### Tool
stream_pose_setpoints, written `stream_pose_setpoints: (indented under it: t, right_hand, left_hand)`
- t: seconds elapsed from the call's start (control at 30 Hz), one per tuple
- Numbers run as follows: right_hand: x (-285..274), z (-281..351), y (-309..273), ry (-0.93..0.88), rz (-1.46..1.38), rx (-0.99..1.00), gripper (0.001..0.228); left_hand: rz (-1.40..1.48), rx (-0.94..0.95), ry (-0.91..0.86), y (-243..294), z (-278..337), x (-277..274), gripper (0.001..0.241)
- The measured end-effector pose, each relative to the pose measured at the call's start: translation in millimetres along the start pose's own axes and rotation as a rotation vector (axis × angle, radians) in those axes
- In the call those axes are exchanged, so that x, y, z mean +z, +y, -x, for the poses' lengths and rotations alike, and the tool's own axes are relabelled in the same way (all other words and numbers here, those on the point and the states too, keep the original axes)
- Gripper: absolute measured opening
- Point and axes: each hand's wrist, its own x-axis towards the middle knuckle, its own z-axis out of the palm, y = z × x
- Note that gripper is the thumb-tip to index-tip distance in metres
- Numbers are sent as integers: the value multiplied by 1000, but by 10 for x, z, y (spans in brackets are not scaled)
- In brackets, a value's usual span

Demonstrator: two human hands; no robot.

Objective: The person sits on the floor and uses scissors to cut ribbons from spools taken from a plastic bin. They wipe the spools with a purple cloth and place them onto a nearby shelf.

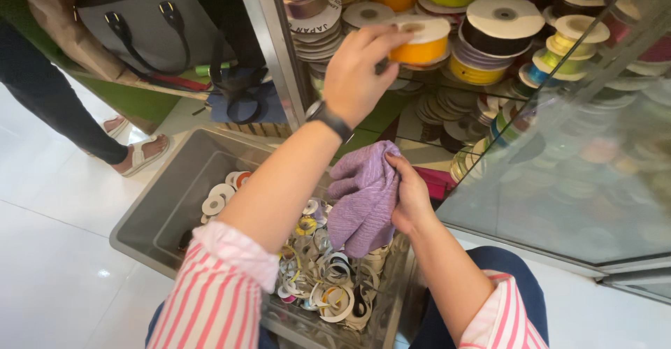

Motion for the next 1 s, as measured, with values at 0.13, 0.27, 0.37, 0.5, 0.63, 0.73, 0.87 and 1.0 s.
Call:
stream_pose_setpoints:
  t: [0.13, 0.27, 0.37, 0.5, 0.63, 0.73, 0.87, 1.0]
  right_hand:
    - [37, 54, -113, 58, -57, -7, 8]
    - [40, 63, -148, 35, -87, -20, 7]
    - [91, 119, -161, 92, -96, 12, 13]
    - [143, 163, -163, 46, -106, 29, 15]
    - [89, 90, -124, 19, -107, 5, 9]
    - [78, 97, -141, 60, -116, 17, 13]
    - [102, 124, -187, 95, -94, 4, 15]
    - [93, 173, -180, 90, -100, 21, 14]
  left_hand:
    - [19, 43, -68, -108, -294, 335, 55]
    - [34, 25, -90, -111, -316, 499, 55]
    - [18, -7, -112, -144, -303, 515, 59]
    - [-8, -31, -218, -136, -271, 500, 45]
    - [-155, -67, -264, -96, -228, 530, 44]
    - [-211, -42, -308, -127, -265, 528, 50]
    - [-142, -89, -356, -114, -263, 523, 51]
    - [-242, -150, -419, 139, -134, 350, 74]
